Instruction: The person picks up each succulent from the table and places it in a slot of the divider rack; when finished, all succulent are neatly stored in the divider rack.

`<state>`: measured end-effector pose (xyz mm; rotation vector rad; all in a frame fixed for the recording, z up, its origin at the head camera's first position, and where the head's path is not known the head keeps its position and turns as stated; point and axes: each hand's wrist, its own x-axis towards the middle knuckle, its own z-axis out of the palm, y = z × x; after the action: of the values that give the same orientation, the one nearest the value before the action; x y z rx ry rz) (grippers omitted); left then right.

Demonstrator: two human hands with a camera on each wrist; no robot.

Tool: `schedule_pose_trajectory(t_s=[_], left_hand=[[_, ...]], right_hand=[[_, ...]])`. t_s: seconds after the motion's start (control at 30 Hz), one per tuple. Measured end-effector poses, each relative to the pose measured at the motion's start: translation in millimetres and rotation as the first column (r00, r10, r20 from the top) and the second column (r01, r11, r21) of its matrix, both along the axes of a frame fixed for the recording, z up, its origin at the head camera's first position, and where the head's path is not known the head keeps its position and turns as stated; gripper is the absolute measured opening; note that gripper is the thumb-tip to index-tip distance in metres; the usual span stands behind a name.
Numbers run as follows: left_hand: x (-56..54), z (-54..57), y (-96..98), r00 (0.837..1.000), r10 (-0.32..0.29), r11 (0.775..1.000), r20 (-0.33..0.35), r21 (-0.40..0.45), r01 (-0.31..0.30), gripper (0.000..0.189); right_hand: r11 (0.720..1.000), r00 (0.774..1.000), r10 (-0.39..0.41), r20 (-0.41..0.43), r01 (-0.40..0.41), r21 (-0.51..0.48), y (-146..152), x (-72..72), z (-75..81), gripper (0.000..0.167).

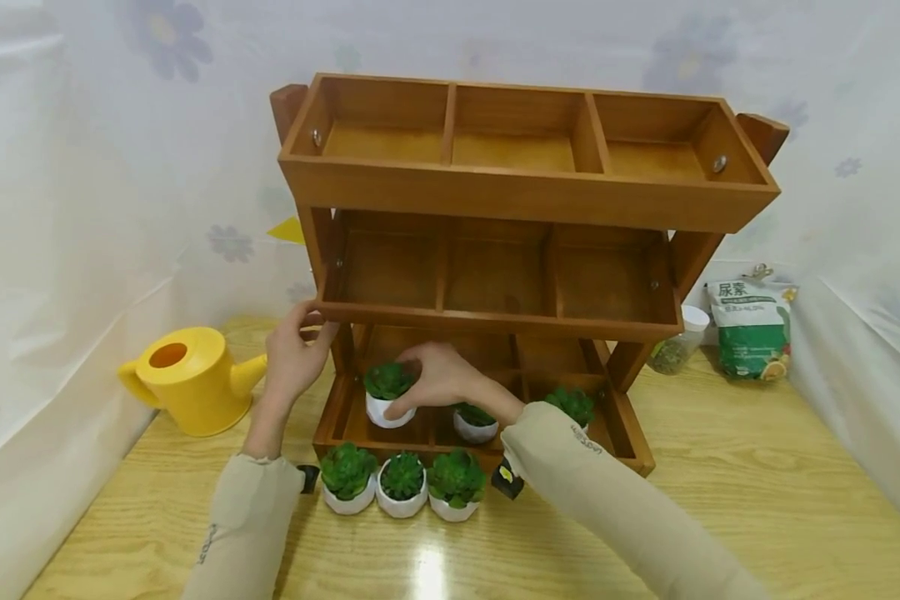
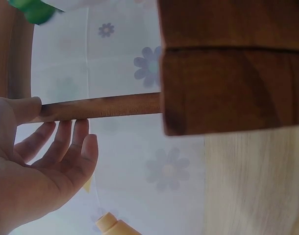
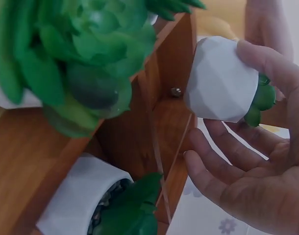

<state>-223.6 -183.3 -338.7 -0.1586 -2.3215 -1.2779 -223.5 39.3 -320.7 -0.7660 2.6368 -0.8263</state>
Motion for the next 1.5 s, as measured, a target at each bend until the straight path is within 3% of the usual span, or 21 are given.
schedule_pose_trajectory(t_s=[0.2, 0.43, 0.6, 1.07, 1.33, 1.5], left_hand=[[0.5, 1.0, 1.0, 1.0, -0.002, 1.0, 0.008, -0.002, 0.002, 0.036], [-0.6, 3.9, 2.1, 1.0, -0.015, 1.0, 0.002, -0.004, 0.015, 0.037], [1.1, 3.9, 2.3, 1.0, -0.011, 1.0, 0.003, 0.001, 0.011, 0.037], [0.6, 2.3, 1.5, 1.0, -0.012, 1.0, 0.003, 0.0, 0.012, 0.037], [1.1, -1.3, 0.7, 1.0, -0.01, 1.0, -0.007, 0.004, 0.01, 0.038], [1.6, -3.6, 0.9, 0.999, 0.012, 1.0, -0.035, -0.004, -0.012, 0.04]], right_hand=[[0.995, 0.999, 0.014, -0.033, -0.011, 0.102, -16.4, -10.0, -1.9, 0.068], [0.985, 0.999, 0.039, -0.015, -0.036, 0.167, -29.0, -17.9, -0.1, 0.068], [0.968, 0.996, 0.088, -0.002, -0.085, 0.235, -37.3, -20.5, -6.7, 0.071], [0.94, 0.994, 0.102, -0.025, -0.088, 0.331, -40.3, -21.5, -16.2, 0.064], [0.914, 0.994, 0.107, -0.004, -0.097, 0.394, -39.7, -20.1, -7.2, 0.069], [0.943, 0.994, 0.105, 0.022, -0.107, 0.315, -28.1, -19.7, 8.6, 0.057]])
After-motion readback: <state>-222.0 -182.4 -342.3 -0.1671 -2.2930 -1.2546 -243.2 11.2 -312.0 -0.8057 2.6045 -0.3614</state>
